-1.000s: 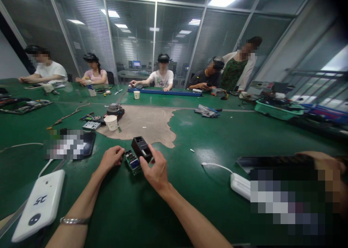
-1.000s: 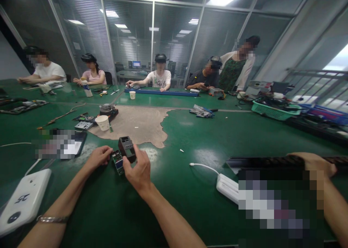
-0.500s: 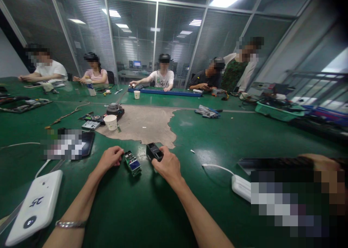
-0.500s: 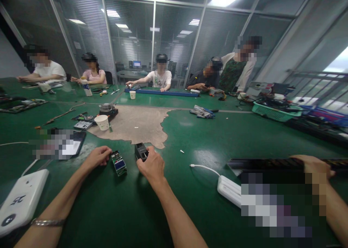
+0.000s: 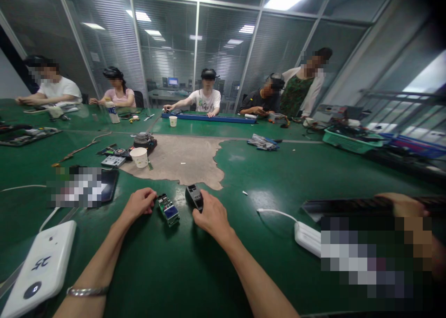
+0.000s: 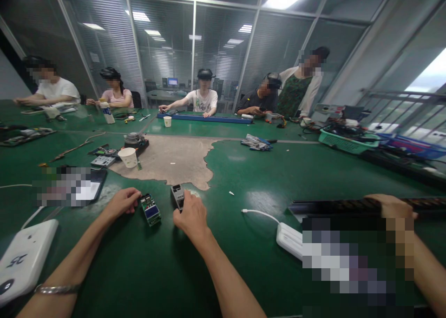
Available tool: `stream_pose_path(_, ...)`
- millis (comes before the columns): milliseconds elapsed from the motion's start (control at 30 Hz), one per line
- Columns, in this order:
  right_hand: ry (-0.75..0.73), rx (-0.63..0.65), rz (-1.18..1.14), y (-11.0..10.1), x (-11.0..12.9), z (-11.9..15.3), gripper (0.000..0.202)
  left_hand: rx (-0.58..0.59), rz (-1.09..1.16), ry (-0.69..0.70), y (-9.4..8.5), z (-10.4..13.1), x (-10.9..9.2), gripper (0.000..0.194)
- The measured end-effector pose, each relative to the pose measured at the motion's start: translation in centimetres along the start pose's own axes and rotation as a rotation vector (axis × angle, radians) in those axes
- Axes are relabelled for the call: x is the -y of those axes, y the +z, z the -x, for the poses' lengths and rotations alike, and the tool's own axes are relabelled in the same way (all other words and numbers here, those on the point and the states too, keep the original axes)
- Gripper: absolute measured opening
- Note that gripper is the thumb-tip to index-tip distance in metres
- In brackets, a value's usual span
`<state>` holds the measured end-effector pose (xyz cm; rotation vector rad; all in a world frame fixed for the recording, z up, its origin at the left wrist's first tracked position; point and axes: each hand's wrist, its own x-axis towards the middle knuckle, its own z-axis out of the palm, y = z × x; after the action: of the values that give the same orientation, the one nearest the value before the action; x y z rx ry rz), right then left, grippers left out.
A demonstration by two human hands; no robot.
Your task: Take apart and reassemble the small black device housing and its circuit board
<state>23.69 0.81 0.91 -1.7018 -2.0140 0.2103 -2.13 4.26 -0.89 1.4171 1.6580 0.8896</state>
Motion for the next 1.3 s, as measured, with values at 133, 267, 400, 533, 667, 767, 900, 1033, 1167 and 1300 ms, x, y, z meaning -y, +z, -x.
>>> stream_pose_path(133, -0.047, -0.113, -0.170, -0.5, 1.0, -0.1, 0.041, -0.003, 0.041, 0.097, 0.2, -0.4, 0.5, 0.032)
stream_pose_path(267, -0.226, -0.178, -0.345, -0.7, 3.0, 0.7, 0.047, -0.061, 0.063, 0.085, 0.3, -0.6, 0.7, 0.033)
stream_pose_path(400, -0.296, -0.132, -0.325, 0.5, 4.5, 1.8, 0.049, -0.106, 0.093, 0.068, 0.3, -0.5, 0.9, 0.034)
stream_pose_path(533, -0.336, -0.104, -0.278, 1.5, 5.3, 2.0, 0.050, -0.076, 0.080, 0.096, 0.3, -0.4, 1.1, 0.037)
stream_pose_path(667, -0.354, -0.112, -0.236, 1.8, 5.9, 2.0, 0.051, -0.102, 0.097, 0.097, 0.3, -0.4, 1.1, 0.044)
stream_pose_path(767, -0.376, -0.102, -0.201, 1.8, 6.2, 2.1, 0.051, -0.172, 0.117, 0.067, 0.2, -0.3, 0.7, 0.047)
stream_pose_path(900, -0.379, -0.074, -0.155, 1.9, 6.2, 2.1, 0.051, -0.224, 0.114, 0.045, 0.1, -0.1, 0.2, 0.047)
stream_pose_path(1033, -0.381, -0.017, -0.117, 2.2, 5.9, 2.4, 0.050, -0.223, 0.105, 0.026, 0.1, -0.2, 0.3, 0.047)
stream_pose_path(1167, -0.370, 0.015, -0.133, 2.1, 5.7, 2.8, 0.056, -0.187, 0.103, 0.014, -0.3, -0.3, 0.8, 0.049)
stream_pose_path(1300, -0.355, -0.010, -0.192, 2.1, 5.6, 3.0, 0.072, -0.095, 0.098, 0.023, -0.5, -0.4, 1.2, 0.050)
